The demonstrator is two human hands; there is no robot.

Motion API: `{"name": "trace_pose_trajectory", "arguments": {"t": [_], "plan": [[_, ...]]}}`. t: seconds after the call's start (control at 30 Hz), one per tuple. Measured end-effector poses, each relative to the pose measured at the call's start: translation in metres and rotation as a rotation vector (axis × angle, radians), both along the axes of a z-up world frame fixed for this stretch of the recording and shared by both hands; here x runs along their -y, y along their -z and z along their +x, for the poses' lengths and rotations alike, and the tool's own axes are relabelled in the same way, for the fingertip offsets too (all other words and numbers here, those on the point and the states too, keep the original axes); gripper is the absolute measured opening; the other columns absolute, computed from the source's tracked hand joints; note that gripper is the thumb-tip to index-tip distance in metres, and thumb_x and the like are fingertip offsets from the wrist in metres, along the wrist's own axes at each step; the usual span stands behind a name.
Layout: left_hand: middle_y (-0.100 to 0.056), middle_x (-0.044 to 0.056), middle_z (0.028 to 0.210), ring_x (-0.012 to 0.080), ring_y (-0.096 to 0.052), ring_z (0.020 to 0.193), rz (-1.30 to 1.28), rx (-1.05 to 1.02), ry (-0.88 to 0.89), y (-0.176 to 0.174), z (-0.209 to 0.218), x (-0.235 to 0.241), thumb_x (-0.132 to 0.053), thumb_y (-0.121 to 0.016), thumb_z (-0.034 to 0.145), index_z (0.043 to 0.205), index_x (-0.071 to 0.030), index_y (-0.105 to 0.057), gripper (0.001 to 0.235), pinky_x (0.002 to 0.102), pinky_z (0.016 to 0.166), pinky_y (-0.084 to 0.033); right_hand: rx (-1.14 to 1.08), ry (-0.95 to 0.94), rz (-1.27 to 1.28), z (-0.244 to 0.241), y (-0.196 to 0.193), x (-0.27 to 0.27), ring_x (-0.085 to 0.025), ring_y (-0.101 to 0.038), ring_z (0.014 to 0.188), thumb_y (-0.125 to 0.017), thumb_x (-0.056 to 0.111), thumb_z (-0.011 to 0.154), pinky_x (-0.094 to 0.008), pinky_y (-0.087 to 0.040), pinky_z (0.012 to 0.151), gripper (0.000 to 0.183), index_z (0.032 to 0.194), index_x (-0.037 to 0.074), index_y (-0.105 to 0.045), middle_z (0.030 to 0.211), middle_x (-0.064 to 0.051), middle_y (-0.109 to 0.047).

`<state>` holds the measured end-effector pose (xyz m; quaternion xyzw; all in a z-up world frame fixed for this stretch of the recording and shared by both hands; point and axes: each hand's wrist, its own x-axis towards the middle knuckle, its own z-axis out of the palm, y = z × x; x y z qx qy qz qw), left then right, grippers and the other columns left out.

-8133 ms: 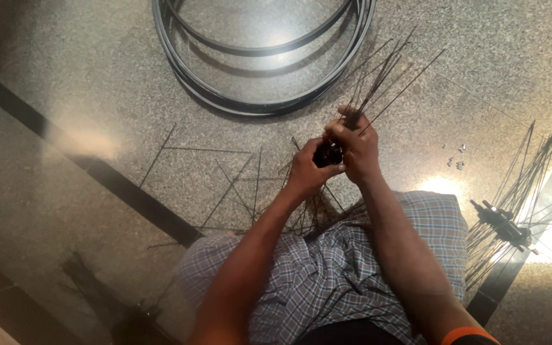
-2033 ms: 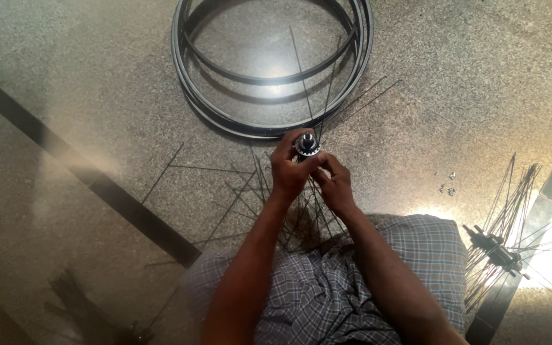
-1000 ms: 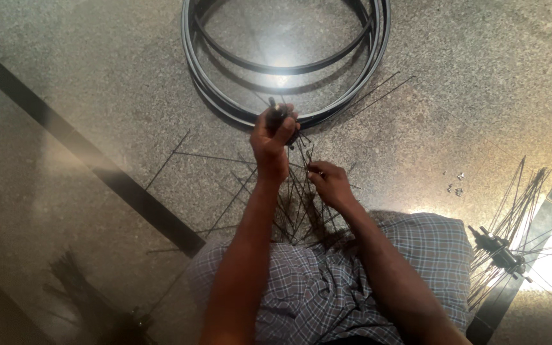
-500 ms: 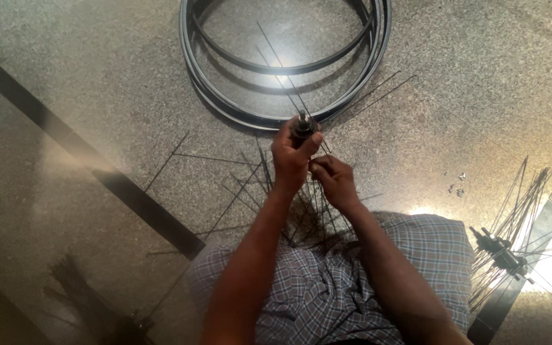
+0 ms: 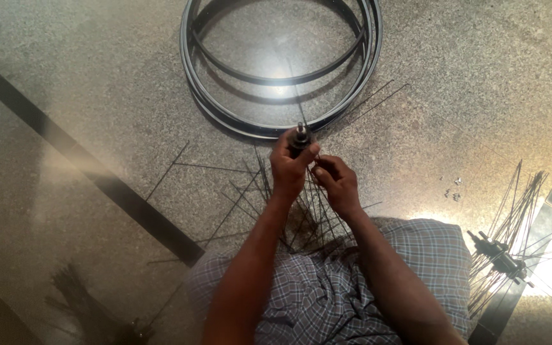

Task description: The person is assembling a bicycle wheel by inserting spokes into the hub and organizing them. They handle the hub and spokes by hand, arranging the spokes in a radial pattern around the hub.

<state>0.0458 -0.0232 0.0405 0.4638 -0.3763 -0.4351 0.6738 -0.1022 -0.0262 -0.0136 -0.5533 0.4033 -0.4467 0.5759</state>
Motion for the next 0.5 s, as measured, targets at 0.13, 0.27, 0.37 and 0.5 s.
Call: {"name": "trace_pose_trajectory", "arguments": {"t": [0.13,0.27,0.37,0.5], "plan": [[-0.065,0.005,0.100,0.0146,-0.067,0.089,0.019,0.076,0.013,0.002,-0.005,-0.001,-0.028,-0.080,0.090,0.127,-0.003,-0.060,0.049,0.030,0.077,-0.062,-0.114,0.028,-0.092,0.002,0.006,0.000,-0.011,-0.064,0.076,-0.062,0.014,0.105,-0.027,-0.054,0.067,0.015,0.110,0.001,-0.069,0.090,-0.005,-0.069],[-0.066,0.005,0.101,0.0145,-0.067,0.086,0.099,0.049,-0.003,-0.002,-0.003,0.001,-0.028,-0.079,0.088,0.123,-0.004,-0.060,0.047,0.030,0.074,-0.064,-0.283,-0.011,-0.187,0.003,0.006,0.002,-0.011,-0.065,0.073,-0.064,0.015,0.101,-0.027,-0.055,0.064,0.013,0.102,0.004,-0.072,0.083,-0.005,-0.071],[-0.066,0.006,0.101,0.0140,-0.067,0.086,0.102,0.057,-0.079,-0.008,0.004,0.002,-0.028,-0.078,0.087,0.124,-0.005,-0.060,0.047,0.029,0.074,-0.064,-0.529,-0.086,-0.212,0.005,0.000,0.003,-0.017,-0.066,0.073,-0.065,0.019,0.103,-0.032,-0.057,0.066,0.018,0.094,0.004,-0.071,0.085,-0.008,-0.072],[-0.068,0.008,0.104,0.0152,-0.068,0.088,0.039,-0.054,-0.141,-0.015,0.018,0.001,-0.027,-0.079,0.089,0.116,-0.004,-0.063,0.038,0.029,0.077,-0.064,-0.691,-0.167,-0.207,0.001,-0.006,0.003,-0.026,-0.069,0.081,-0.066,0.026,0.097,-0.041,-0.056,0.075,0.023,0.100,0.004,-0.073,0.090,-0.013,-0.072]]}}
